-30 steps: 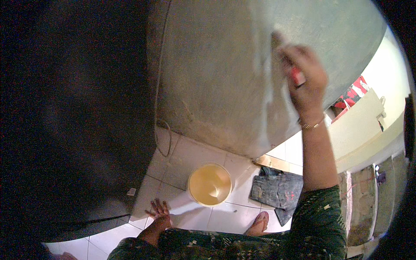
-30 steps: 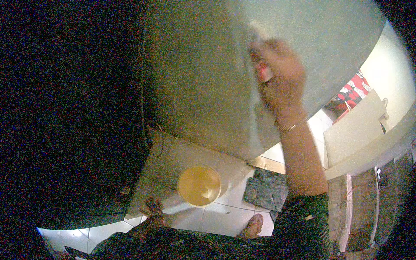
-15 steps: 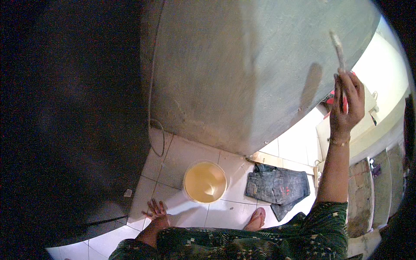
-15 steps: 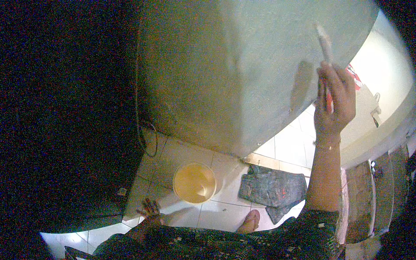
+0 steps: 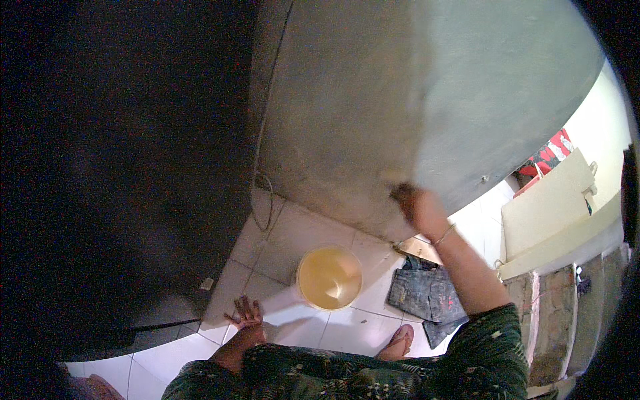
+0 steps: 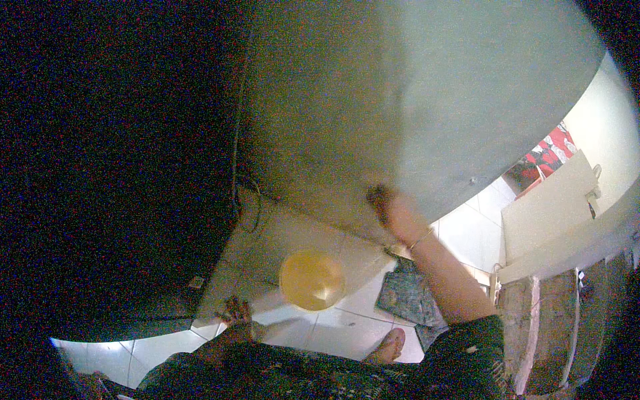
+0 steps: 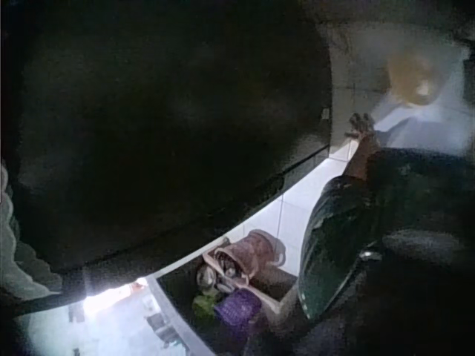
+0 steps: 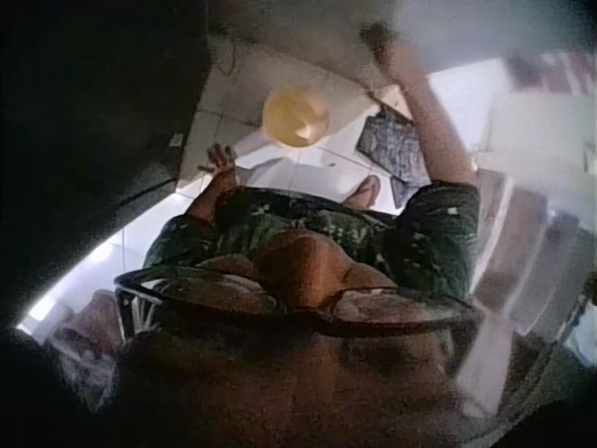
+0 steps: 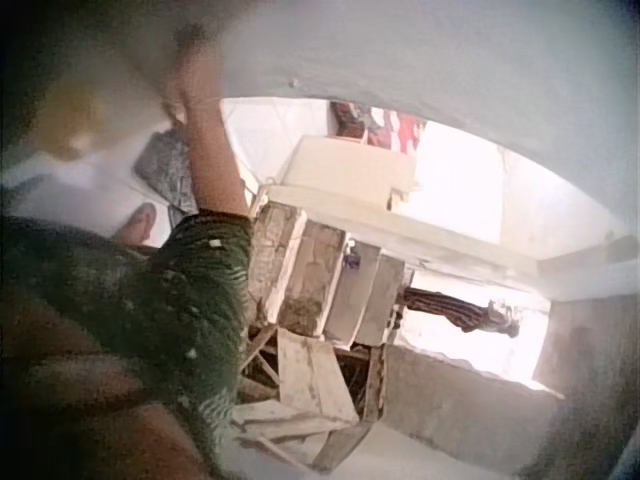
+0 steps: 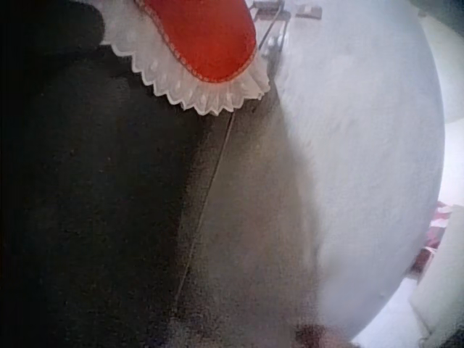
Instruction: The person is painting the lower portion of a wall using a brush, frequently dipping the brush into a bucket of light-colored paint.
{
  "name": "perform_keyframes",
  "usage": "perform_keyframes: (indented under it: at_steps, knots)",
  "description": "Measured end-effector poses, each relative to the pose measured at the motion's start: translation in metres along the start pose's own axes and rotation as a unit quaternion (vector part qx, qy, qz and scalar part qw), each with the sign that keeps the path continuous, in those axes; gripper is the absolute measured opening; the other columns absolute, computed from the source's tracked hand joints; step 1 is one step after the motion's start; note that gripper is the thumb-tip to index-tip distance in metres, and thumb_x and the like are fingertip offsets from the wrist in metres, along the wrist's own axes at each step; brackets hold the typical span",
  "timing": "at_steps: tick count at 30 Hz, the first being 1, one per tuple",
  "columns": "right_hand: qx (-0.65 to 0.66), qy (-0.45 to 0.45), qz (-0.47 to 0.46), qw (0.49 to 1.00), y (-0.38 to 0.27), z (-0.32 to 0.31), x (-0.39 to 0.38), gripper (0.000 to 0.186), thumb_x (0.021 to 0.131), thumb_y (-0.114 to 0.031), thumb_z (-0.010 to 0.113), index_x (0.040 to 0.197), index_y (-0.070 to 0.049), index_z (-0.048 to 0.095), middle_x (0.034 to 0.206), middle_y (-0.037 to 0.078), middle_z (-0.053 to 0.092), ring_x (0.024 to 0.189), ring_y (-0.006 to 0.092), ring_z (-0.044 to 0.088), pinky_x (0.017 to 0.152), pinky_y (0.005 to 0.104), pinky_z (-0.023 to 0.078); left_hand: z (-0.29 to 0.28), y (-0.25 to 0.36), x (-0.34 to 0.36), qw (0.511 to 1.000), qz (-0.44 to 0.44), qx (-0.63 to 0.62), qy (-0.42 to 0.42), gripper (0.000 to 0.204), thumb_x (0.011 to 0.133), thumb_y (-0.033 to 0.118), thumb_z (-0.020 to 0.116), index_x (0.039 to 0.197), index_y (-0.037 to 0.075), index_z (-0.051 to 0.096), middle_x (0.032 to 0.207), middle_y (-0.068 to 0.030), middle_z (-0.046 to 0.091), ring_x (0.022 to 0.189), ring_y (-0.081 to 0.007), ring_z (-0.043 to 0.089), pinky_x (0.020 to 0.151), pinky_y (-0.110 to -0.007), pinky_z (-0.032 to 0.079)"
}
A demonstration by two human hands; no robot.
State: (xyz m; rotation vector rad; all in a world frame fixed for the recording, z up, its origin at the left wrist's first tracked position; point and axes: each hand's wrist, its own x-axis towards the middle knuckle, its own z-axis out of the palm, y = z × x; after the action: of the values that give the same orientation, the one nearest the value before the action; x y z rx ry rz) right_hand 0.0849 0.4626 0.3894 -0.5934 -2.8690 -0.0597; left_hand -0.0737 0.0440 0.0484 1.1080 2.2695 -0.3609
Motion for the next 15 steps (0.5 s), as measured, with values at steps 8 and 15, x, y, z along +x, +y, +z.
perform_keyframes:
  at_steps: [8,15]
  knots:
    - [-0.194,0.497,-0.063,0.843,-0.033,-0.182,0.080,0.035,0.075,-0.002,0.060,0.107,-0.016,0.068,0.108,0.011,0.065,0.093,0.0279,0.064,0.078,0.0354,0.052,0.054,-0.003,0.009,0.970,-0.012,0.095,0.222,0.117,0.064,0.034,0.077,0.148,0.009,0.000,0.150,-0.0255,-0.019,0.135,-0.0503,-0.018,0.088,-0.083,-0.006]
    - [-0.225,0.111,-0.182,0.951,-0.036,0.039,0.034,0.022,0.082,-0.015,0.056,0.102,-0.009,0.061,0.115,0.020,0.055,0.094,0.0334,0.060,0.072,0.0435,0.051,0.056,-0.002,0.026,0.848,-0.060,0.121,0.512,0.047,0.099,0.043,0.021,0.140,0.022,0.030,0.155,-0.0108,0.011,0.142,-0.0355,0.008,0.108,-0.067,0.000]
